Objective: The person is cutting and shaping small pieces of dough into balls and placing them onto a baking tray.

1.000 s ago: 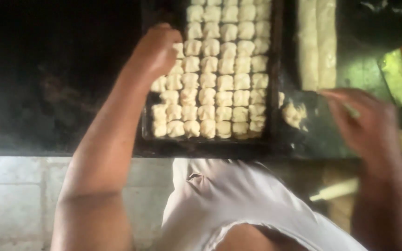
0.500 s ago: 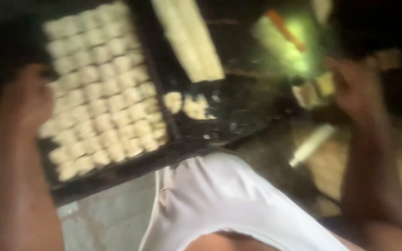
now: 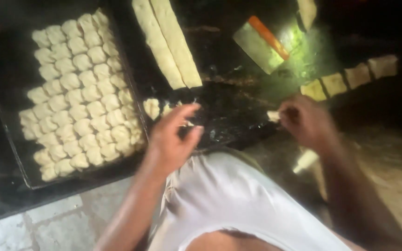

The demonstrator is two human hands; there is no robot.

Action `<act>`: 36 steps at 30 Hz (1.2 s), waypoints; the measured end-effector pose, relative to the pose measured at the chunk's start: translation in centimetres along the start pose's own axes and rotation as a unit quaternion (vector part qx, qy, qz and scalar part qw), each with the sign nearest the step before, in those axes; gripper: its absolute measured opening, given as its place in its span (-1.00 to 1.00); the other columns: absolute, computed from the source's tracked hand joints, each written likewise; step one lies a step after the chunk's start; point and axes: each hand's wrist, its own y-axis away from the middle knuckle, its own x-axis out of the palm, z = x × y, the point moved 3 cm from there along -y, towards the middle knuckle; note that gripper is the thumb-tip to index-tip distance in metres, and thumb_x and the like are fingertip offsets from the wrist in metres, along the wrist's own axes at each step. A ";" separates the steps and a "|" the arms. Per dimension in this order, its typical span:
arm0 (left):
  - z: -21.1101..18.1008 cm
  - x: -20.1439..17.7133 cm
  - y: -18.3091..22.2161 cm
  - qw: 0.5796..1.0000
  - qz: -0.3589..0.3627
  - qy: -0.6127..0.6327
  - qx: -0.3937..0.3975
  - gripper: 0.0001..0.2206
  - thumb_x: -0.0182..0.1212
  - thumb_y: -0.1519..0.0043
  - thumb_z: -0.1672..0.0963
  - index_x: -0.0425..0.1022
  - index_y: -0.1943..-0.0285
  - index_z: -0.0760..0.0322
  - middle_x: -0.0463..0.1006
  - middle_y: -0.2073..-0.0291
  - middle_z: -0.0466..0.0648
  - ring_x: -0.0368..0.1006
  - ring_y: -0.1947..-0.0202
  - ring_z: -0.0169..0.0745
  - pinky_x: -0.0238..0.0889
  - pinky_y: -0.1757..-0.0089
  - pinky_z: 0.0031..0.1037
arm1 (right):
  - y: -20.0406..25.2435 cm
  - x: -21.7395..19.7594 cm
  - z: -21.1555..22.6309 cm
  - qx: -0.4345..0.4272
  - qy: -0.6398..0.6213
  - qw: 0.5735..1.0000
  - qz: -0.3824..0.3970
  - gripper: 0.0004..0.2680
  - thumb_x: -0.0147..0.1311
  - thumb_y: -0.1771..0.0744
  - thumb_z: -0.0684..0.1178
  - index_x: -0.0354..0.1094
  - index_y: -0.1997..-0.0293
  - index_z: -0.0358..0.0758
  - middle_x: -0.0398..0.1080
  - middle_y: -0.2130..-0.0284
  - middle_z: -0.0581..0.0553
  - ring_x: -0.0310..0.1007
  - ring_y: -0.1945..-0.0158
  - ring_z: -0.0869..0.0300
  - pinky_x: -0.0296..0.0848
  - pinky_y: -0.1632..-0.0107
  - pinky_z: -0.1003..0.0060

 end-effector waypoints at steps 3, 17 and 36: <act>-0.9 4.7 -0.4 0.996 0.069 0.052 -0.028 -0.54 0.33 -0.24 0.18 0.40 -0.36 0.25 0.53 -0.24 0.10 0.54 -0.15 -0.08 0.49 -0.07 -0.33 | -1.5 0.9 0.5 0.000 -0.033 0.999 -0.014 -0.87 0.24 -0.31 -0.14 0.45 0.09 -0.17 0.52 0.10 -0.15 0.58 0.09 0.11 0.55 -0.03 0.21; -0.4 10.9 -2.2 0.981 -0.004 0.159 -0.113 -0.28 0.45 -0.09 0.16 0.14 -0.42 0.44 0.42 -0.19 0.21 0.54 0.03 -0.10 0.52 0.12 -0.41 | -2.0 1.9 5.7 -0.321 -0.265 0.909 -0.023 -0.68 0.19 -0.30 -0.23 0.30 -0.18 -0.28 0.36 0.15 -0.06 0.39 0.02 0.25 0.41 -0.04 0.34; 1.1 1.8 0.2 0.806 0.010 0.450 -0.383 -0.79 0.05 -0.38 0.16 0.56 -0.02 0.42 0.67 0.18 0.05 0.65 0.22 -0.27 0.57 0.16 -0.52 | -1.7 5.0 14.4 -0.525 -0.046 0.826 -0.199 -0.71 0.36 -0.13 -0.19 0.55 0.10 -0.25 0.42 0.12 -0.26 0.44 0.10 -0.09 0.43 0.08 0.05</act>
